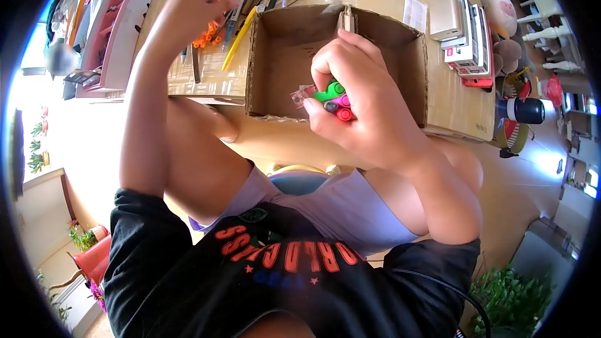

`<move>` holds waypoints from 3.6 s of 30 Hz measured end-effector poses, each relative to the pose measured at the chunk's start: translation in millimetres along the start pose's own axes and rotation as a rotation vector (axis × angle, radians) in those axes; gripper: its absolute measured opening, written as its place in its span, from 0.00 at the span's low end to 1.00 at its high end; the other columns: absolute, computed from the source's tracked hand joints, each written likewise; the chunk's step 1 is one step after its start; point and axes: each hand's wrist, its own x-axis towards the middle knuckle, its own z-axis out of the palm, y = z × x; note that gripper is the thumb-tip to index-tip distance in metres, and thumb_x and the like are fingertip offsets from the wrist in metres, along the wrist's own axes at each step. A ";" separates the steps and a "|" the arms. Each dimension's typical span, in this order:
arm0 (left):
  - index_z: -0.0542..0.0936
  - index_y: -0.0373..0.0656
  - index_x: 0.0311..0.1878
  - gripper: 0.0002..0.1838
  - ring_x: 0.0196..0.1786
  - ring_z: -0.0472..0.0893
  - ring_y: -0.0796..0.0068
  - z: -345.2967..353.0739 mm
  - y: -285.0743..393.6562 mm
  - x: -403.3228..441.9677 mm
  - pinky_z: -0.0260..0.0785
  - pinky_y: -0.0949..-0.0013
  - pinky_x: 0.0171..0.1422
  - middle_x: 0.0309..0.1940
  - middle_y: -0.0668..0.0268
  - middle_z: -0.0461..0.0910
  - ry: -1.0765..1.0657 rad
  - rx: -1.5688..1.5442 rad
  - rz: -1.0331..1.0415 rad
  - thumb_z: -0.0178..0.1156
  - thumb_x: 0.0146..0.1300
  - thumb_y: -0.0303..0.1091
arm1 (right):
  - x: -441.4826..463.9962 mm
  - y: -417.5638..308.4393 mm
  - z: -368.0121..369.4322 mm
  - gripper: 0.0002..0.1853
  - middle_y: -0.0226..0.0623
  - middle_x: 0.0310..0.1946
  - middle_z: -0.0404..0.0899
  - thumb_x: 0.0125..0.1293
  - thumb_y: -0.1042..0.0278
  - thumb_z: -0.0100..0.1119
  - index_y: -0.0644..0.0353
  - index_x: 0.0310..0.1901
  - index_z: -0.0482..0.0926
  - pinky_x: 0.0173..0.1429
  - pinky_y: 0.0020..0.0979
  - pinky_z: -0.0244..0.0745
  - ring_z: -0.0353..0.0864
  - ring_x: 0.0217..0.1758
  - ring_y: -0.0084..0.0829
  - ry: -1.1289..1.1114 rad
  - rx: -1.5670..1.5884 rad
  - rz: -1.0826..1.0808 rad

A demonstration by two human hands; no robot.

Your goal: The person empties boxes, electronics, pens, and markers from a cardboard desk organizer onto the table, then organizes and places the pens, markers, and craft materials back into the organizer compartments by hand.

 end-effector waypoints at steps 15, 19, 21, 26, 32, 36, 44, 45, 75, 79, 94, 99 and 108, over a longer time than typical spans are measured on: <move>0.86 0.37 0.40 0.12 0.45 0.87 0.49 30.6 6.5 -13.3 0.78 0.50 0.51 0.38 0.52 0.87 -0.226 0.389 0.163 0.69 0.63 0.38 | 9.7 -0.1 -16.7 0.13 0.37 0.43 0.74 0.64 0.61 0.65 0.58 0.40 0.72 0.75 0.44 0.60 0.73 0.54 0.42 -0.076 -0.013 -0.095; 0.84 0.35 0.39 0.13 0.33 0.83 0.64 -8.0 24.5 -19.3 0.75 0.60 0.40 0.30 0.57 0.84 -0.451 0.177 0.066 0.66 0.65 0.38 | 7.5 0.9 -24.3 0.16 0.41 0.47 0.77 0.69 0.53 0.59 0.60 0.39 0.74 0.69 0.43 0.64 0.72 0.55 0.45 -0.084 0.147 -0.013; 0.83 0.36 0.41 0.12 0.30 0.79 0.73 -15.4 22.0 -27.0 0.71 0.66 0.37 0.25 0.62 0.81 -0.320 0.085 0.160 0.64 0.68 0.37 | 8.4 1.2 -23.8 0.18 0.43 0.48 0.78 0.72 0.51 0.56 0.62 0.39 0.74 0.67 0.43 0.65 0.73 0.55 0.45 -0.083 0.164 -0.014; 0.86 0.38 0.50 0.12 0.37 0.80 0.84 -15.5 31.3 -32.5 0.72 0.74 0.42 0.33 0.68 0.85 0.077 -0.188 0.159 0.65 0.75 0.38 | 5.7 6.2 -19.7 0.23 0.44 0.46 0.79 0.79 0.47 0.47 0.64 0.41 0.76 0.68 0.42 0.65 0.73 0.54 0.45 -0.059 0.173 -0.039; 0.86 0.38 0.58 0.13 0.40 0.77 0.88 -28.9 58.7 -55.5 0.69 0.78 0.43 0.38 0.73 0.84 -0.318 -0.298 0.309 0.64 0.77 0.33 | 6.2 10.4 -19.8 0.30 0.44 0.42 0.76 0.81 0.40 0.41 0.65 0.42 0.75 0.67 0.42 0.63 0.71 0.51 0.47 -0.051 0.144 -0.041; 0.86 0.39 0.58 0.13 0.36 0.74 0.89 -31.2 41.7 -50.5 0.66 0.79 0.39 0.31 0.76 0.77 -0.547 -0.418 0.273 0.64 0.75 0.30 | 6.3 14.0 -17.3 0.30 0.44 0.41 0.74 0.81 0.41 0.40 0.66 0.42 0.74 0.67 0.42 0.62 0.70 0.50 0.48 -0.036 0.135 -0.084; 0.86 0.37 0.42 0.07 0.38 0.81 0.86 -19.9 61.7 -56.7 0.71 0.77 0.42 0.36 0.73 0.85 -0.475 -0.379 0.318 0.75 0.63 0.25 | 5.7 14.6 -17.5 0.25 0.43 0.40 0.75 0.80 0.45 0.44 0.63 0.43 0.75 0.70 0.43 0.61 0.71 0.54 0.45 -0.075 0.156 -0.061; 0.87 0.39 0.41 0.06 0.40 0.82 0.86 -17.7 67.1 -59.5 0.73 0.75 0.42 0.36 0.71 0.86 -0.517 -0.335 0.266 0.75 0.63 0.25 | 5.3 15.4 -16.6 0.24 0.42 0.40 0.75 0.80 0.44 0.45 0.63 0.44 0.75 0.70 0.43 0.62 0.70 0.55 0.45 -0.071 0.162 -0.050; 0.87 0.44 0.38 0.08 0.32 0.81 0.59 35.2 63.5 -68.0 0.73 0.58 0.38 0.29 0.64 0.82 -0.135 -0.244 0.986 0.74 0.54 0.27 | 1.4 16.7 -21.0 0.32 0.41 0.46 0.78 0.80 0.34 0.42 0.61 0.49 0.78 0.73 0.43 0.61 0.68 0.65 0.44 -0.104 0.198 0.039; 0.87 0.44 0.38 0.08 0.33 0.81 0.59 30.4 58.0 -63.9 0.72 0.58 0.39 0.29 0.64 0.83 -0.193 -0.215 0.917 0.75 0.54 0.27 | 1.8 11.8 -23.1 0.37 0.44 0.49 0.79 0.78 0.30 0.39 0.64 0.50 0.79 0.77 0.45 0.57 0.67 0.68 0.47 -0.120 0.251 0.120; 0.88 0.47 0.43 0.07 0.43 0.84 0.59 33.2 59.5 -68.4 0.79 0.57 0.49 0.38 0.67 0.87 -0.409 -0.062 0.849 0.72 0.63 0.32 | 1.5 10.4 -25.2 0.22 0.43 0.49 0.79 0.83 0.47 0.45 0.59 0.52 0.78 0.79 0.48 0.55 0.67 0.67 0.49 -0.135 0.202 0.083; 0.87 0.48 0.43 0.07 0.41 0.83 0.58 40.6 57.7 -69.9 0.79 0.57 0.48 0.37 0.67 0.86 -0.298 -0.065 0.955 0.71 0.62 0.32 | 2.7 6.1 -26.1 0.19 0.44 0.48 0.79 0.81 0.50 0.46 0.59 0.50 0.79 0.78 0.48 0.56 0.66 0.68 0.50 -0.149 0.231 0.135; 0.90 0.44 0.42 0.06 0.40 0.85 0.65 13.8 54.8 -57.2 0.79 0.63 0.46 0.37 0.67 0.89 -0.281 -0.253 0.766 0.73 0.62 0.31 | 9.7 10.1 -25.7 0.16 0.43 0.42 0.81 0.79 0.59 0.53 0.65 0.38 0.78 0.67 0.42 0.66 0.78 0.48 0.45 -0.072 0.118 -0.120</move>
